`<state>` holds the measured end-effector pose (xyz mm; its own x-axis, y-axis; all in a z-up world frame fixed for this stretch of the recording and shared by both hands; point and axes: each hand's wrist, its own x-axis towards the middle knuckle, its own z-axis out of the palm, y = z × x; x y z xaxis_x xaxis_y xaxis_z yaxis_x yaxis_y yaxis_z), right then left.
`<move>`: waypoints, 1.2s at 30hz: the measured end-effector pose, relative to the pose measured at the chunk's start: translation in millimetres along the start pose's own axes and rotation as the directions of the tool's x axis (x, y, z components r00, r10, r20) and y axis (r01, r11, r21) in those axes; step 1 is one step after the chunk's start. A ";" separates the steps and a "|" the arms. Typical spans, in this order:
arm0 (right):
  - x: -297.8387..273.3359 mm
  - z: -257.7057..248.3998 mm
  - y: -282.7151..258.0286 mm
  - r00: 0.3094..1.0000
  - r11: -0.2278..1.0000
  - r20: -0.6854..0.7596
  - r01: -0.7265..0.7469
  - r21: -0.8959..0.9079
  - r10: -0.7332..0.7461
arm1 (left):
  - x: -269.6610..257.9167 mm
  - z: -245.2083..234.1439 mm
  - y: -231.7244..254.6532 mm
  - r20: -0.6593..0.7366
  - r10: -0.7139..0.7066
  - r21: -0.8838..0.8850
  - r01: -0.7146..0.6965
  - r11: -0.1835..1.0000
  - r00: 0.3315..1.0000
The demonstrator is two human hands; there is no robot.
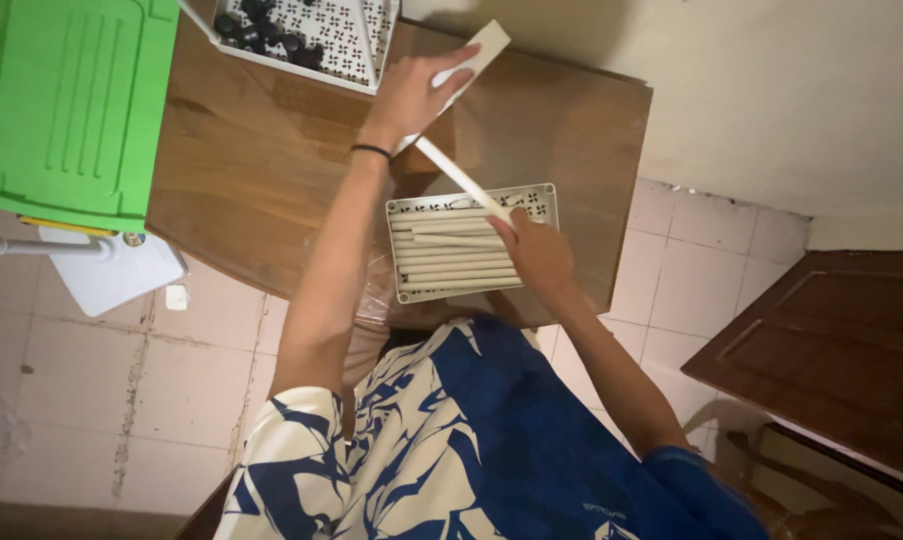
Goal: The person assembles a white plastic storage rack by inserting cylindrical rods into perforated trays. They repeatedly connect and disconnect components, repositioning trays and rods on a wooden table.
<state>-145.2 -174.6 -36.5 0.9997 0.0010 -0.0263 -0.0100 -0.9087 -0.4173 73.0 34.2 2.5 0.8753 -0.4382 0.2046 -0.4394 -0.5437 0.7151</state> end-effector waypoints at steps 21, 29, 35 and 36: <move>-8.8 58.1 93.6 0.992 0.800 0.098 -0.124 0.586 0.082 | -0.9 9.0 2.8 0.011 0.009 0.045 -0.009 0.999 1.000; -14.6 93.8 111.7 0.993 0.985 0.053 0.097 0.140 -0.105 | -15.1 14.4 6.8 -0.002 0.006 0.078 -0.006 0.997 1.000; -20.9 109.6 118.1 0.995 0.983 -0.037 0.096 0.155 -0.091 | -50.6 -0.4 -11.9 -0.127 0.052 0.110 -0.038 0.993 0.991; -22.3 109.8 118.5 0.998 0.985 0.006 0.068 0.158 -0.070 | -58.4 -4.1 -17.5 -0.178 0.090 0.134 -0.066 0.989 0.980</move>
<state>-171.4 -236.5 -185.1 0.9977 0.0671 -0.0022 0.0545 -0.8290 -0.5565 30.4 72.2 -19.2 0.8543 -0.3510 0.3834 -0.5194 -0.6043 0.6041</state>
